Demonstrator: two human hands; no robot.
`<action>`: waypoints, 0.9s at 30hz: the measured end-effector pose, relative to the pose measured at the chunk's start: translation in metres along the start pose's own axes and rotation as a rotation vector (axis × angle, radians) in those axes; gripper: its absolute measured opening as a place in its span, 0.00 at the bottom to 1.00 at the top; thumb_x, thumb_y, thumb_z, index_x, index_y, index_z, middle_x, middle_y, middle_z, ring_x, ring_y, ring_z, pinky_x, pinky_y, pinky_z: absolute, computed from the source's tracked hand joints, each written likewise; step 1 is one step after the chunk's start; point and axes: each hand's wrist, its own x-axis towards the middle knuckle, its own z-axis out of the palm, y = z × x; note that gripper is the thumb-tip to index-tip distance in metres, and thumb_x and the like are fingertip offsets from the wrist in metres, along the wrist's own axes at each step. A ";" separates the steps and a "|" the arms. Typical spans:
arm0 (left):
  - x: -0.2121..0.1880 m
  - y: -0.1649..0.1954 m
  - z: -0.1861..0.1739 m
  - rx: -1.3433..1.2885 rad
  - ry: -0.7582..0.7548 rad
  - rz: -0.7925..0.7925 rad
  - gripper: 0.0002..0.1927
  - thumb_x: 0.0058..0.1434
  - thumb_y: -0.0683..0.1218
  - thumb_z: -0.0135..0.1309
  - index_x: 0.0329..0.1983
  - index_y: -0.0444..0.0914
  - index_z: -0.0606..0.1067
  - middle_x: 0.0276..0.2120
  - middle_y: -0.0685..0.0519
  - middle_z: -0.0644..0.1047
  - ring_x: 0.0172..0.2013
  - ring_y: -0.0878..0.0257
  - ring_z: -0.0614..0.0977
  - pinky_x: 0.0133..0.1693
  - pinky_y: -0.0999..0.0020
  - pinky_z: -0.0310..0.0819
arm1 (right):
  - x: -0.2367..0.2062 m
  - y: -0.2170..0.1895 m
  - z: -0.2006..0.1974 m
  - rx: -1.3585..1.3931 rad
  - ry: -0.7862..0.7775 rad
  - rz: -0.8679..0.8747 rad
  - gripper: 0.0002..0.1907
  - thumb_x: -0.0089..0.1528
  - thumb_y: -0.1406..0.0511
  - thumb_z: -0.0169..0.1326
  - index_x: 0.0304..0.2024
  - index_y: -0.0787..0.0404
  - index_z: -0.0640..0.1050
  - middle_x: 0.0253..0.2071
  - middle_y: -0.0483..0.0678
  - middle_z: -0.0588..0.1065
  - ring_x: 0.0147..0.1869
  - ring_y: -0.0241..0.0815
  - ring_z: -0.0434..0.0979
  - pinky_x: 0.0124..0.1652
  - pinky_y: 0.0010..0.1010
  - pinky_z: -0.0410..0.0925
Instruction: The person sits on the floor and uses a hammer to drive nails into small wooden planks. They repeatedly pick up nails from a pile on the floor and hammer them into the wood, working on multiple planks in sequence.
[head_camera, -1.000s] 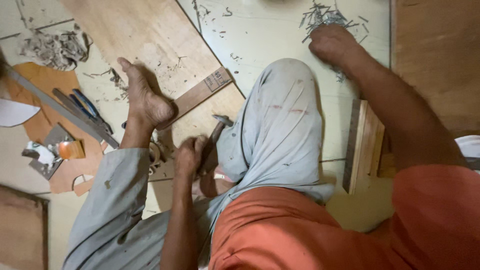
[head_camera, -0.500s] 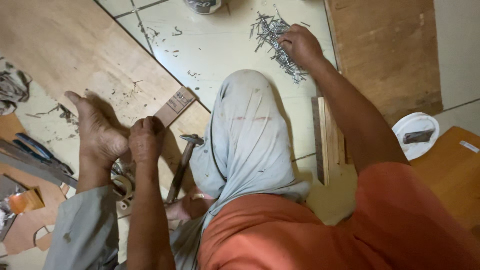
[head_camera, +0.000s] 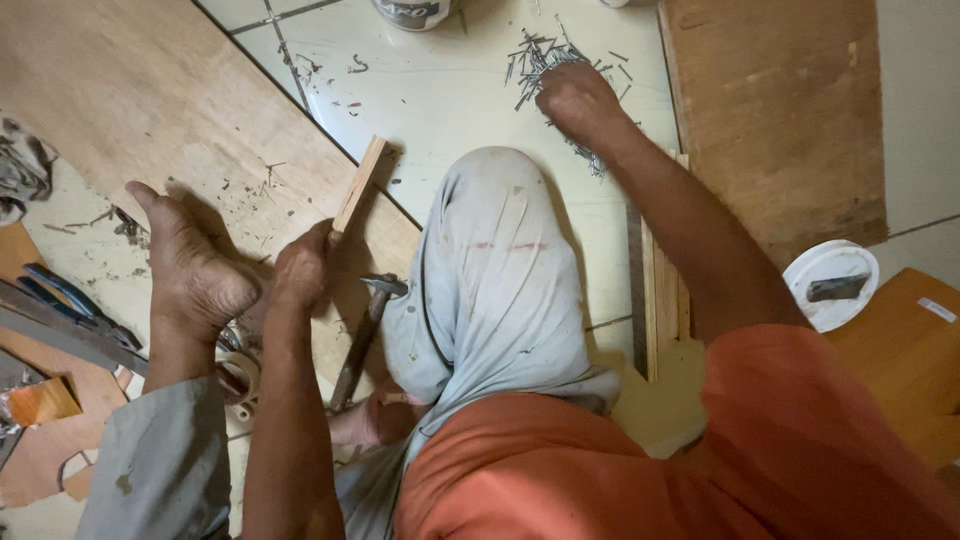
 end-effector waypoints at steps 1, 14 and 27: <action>0.001 0.000 0.000 0.059 0.066 0.123 0.21 0.71 0.50 0.42 0.65 0.45 0.71 0.56 0.40 0.76 0.52 0.41 0.79 0.52 0.49 0.73 | 0.001 0.001 -0.001 -0.024 0.002 -0.035 0.04 0.53 0.72 0.58 0.26 0.59 0.81 0.35 0.51 0.78 0.45 0.51 0.79 0.45 0.41 0.73; 0.014 -0.022 0.004 0.176 0.598 0.420 0.15 0.75 0.48 0.55 0.62 0.40 0.74 0.54 0.43 0.79 0.52 0.46 0.83 0.55 0.56 0.78 | 0.021 -0.005 0.000 0.552 0.104 0.278 0.03 0.59 0.69 0.58 0.32 0.64 0.79 0.34 0.54 0.76 0.41 0.54 0.76 0.40 0.45 0.71; 0.006 -0.036 -0.007 0.202 0.638 0.619 0.13 0.65 0.40 0.56 0.52 0.41 0.79 0.57 0.46 0.78 0.57 0.46 0.79 0.55 0.55 0.76 | 0.044 -0.077 -0.011 2.207 0.024 0.487 0.03 0.66 0.67 0.54 0.41 0.58 0.74 0.39 0.45 0.75 0.41 0.36 0.74 0.42 0.29 0.69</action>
